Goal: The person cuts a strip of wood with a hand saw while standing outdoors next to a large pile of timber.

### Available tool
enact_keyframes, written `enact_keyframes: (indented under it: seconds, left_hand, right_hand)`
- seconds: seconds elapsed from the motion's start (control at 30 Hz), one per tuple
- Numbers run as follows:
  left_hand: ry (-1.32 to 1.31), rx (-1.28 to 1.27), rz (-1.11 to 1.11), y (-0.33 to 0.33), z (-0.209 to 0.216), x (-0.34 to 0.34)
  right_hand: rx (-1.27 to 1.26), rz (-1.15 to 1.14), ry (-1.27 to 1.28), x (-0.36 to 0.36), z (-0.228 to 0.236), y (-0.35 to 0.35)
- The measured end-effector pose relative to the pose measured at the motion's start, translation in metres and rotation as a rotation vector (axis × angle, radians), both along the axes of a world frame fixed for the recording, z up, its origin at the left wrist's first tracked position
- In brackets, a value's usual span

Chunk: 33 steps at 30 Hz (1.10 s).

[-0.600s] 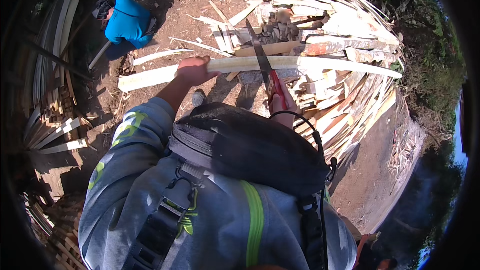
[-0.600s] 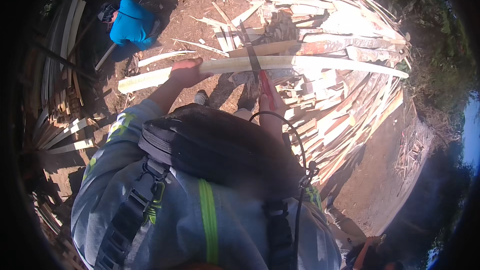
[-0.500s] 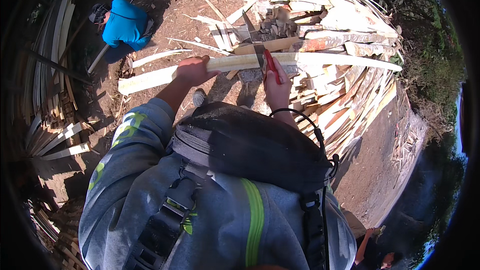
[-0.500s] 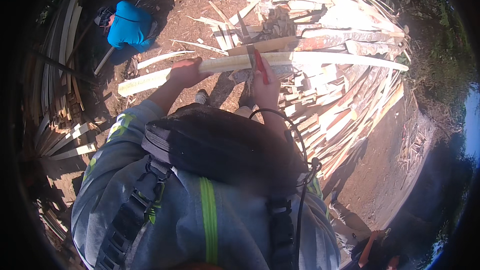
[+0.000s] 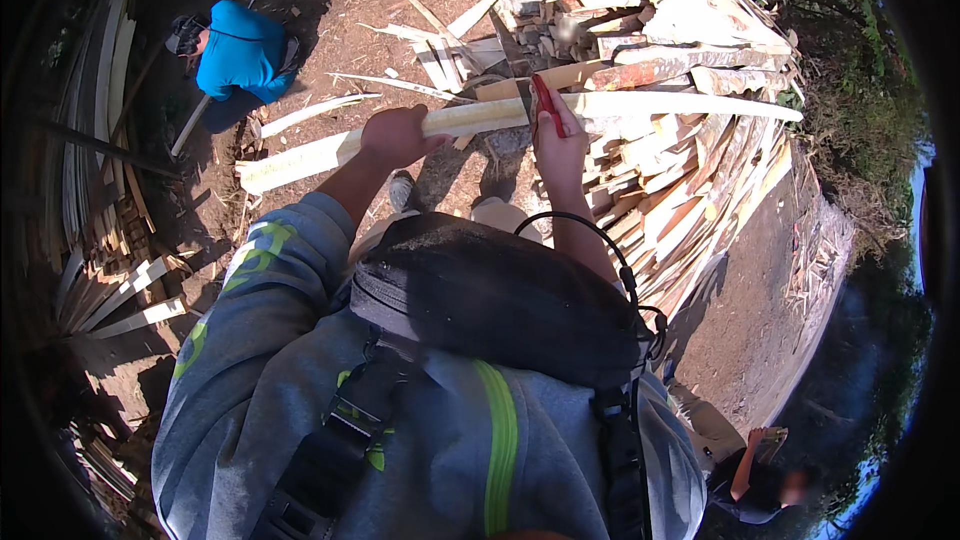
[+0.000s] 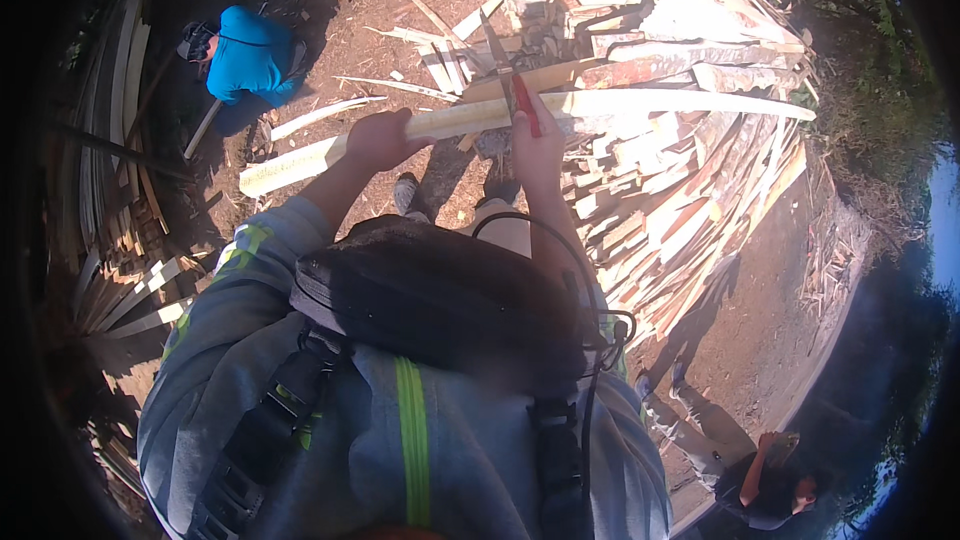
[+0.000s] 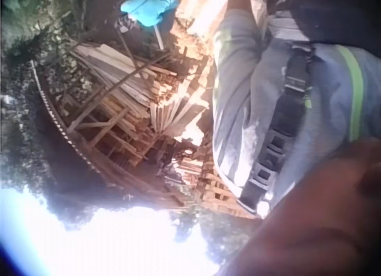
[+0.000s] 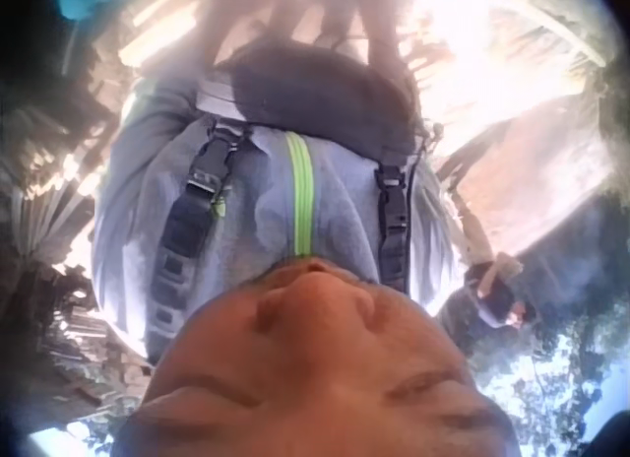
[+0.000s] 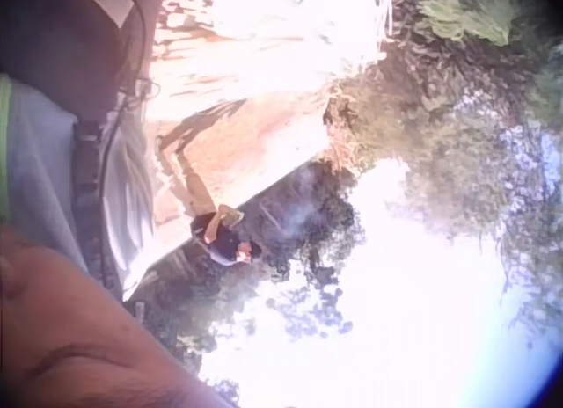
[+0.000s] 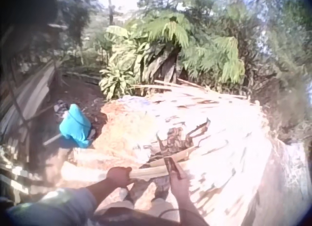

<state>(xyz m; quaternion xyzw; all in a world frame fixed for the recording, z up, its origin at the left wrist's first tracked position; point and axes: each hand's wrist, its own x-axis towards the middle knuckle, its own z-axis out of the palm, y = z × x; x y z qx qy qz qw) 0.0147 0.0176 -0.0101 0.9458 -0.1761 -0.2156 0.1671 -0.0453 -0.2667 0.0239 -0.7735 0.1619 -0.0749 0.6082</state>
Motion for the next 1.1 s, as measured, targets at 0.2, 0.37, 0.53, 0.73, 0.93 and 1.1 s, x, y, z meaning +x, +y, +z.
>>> enact_keyframes:
  seconds: [0.2,0.37,0.53,0.73,0.93,1.1]
  left_hand:
    - [-0.041,0.015,0.046,-0.001,0.003,-0.003]
    - [-0.044,0.042,0.043,-0.005,0.009,-0.004]
    - [-0.047,0.079,0.037,-0.005,0.011,-0.005]
    - [-0.038,0.102,0.075,-0.003,0.010,-0.008]
    - [-0.060,0.068,0.038,0.002,0.009,-0.002]
    - [0.029,0.092,0.022,0.000,0.016,-0.002]
  right_hand:
    - [0.247,-0.108,0.108,-0.111,0.013,-0.022]
    - [0.180,-0.002,0.005,-0.020,-0.001,-0.013]
    - [0.160,0.005,-0.011,-0.034,-0.017,-0.019]
    - [0.377,-0.106,0.215,-0.079,0.029,-0.032]
    - [0.391,0.006,0.029,-0.003,-0.008,-0.012]
    - [0.352,-0.054,0.016,-0.075,-0.015,-0.039]
